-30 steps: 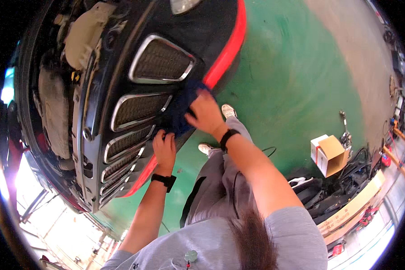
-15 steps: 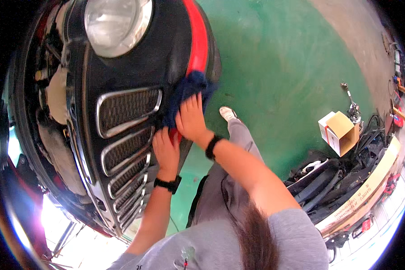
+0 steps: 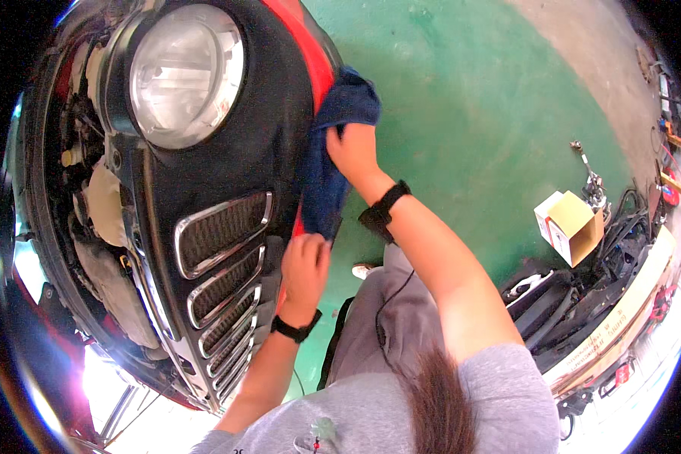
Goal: The person wipes the exterior body panels and front grill area of a red vehicle using a blue cloth.
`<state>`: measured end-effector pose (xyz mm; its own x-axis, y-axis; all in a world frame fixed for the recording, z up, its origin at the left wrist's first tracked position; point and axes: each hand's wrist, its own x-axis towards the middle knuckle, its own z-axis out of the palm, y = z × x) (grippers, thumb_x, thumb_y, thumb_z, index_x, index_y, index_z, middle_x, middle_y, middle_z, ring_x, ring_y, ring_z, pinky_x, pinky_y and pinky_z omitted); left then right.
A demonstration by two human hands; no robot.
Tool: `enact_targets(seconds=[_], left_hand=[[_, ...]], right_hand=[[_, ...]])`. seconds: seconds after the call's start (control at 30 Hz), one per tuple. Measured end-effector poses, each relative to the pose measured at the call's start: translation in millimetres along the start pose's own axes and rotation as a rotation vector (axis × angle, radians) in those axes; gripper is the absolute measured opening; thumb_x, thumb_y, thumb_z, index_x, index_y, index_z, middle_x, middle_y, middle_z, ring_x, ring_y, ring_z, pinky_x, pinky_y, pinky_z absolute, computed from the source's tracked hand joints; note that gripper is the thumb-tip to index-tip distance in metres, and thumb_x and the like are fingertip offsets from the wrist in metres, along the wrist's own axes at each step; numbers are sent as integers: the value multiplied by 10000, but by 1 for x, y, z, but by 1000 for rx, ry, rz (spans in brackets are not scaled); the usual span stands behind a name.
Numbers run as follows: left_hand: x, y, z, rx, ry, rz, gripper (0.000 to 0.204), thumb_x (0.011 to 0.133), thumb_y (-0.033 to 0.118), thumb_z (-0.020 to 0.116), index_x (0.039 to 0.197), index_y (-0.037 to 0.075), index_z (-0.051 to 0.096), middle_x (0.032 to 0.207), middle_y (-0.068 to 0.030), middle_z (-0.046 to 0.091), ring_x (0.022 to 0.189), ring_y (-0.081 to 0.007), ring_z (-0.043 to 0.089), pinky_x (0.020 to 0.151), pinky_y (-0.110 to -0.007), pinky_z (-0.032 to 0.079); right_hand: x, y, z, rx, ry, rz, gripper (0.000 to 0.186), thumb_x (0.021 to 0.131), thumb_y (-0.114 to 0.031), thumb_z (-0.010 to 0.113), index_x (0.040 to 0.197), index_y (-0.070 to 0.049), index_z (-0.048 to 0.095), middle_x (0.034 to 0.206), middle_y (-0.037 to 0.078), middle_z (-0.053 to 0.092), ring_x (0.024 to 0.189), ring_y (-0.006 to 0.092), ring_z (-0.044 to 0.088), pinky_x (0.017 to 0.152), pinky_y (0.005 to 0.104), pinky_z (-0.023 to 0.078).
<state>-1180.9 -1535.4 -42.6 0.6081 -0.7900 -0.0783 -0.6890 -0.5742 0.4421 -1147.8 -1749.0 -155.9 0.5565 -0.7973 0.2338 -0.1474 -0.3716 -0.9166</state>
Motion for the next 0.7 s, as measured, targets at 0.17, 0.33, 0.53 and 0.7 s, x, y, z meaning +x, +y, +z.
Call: enact_targets(seconds=[0.17, 0.33, 0.53, 0.7], left_hand=[[17, 34, -29, -295, -5, -25, 111, 877, 31, 644, 965, 17, 578, 1060, -167, 639, 923, -355, 618, 795, -401, 496], [31, 17, -35, -317, 113, -64, 156, 891, 27, 625, 1030, 4, 558, 1103, -187, 632, 968, -362, 619, 855, -419, 496], [73, 5, -34, -209, 138, -54, 142, 868, 0, 643, 987, 1, 566, 1044, -178, 628, 965, -360, 605, 853, -410, 485], [68, -5, -16, -239, -29, -98, 158, 888, 74, 652, 1002, -2, 571, 971, -181, 612, 893, -365, 596, 774, -427, 482]], right_hand=[[31, 12, -19, 323, 205, 646, 329, 840, -64, 602, 1142, -9, 484, 1064, 102, 610, 978, 209, 600, 885, 347, 479], [84, -5, -13, 764, 48, 629, 304, 837, -88, 666, 1106, 6, 558, 1057, 93, 631, 945, 200, 605, 833, 329, 488], [162, 7, 44, 179, -59, 84, 221, 853, -158, 703, 1009, -20, 629, 929, 83, 620, 856, 185, 586, 784, 303, 476], [152, 41, 63, 298, 46, 175, 196, 815, -179, 735, 916, -45, 633, 835, 106, 582, 774, 240, 571, 744, 340, 479]])
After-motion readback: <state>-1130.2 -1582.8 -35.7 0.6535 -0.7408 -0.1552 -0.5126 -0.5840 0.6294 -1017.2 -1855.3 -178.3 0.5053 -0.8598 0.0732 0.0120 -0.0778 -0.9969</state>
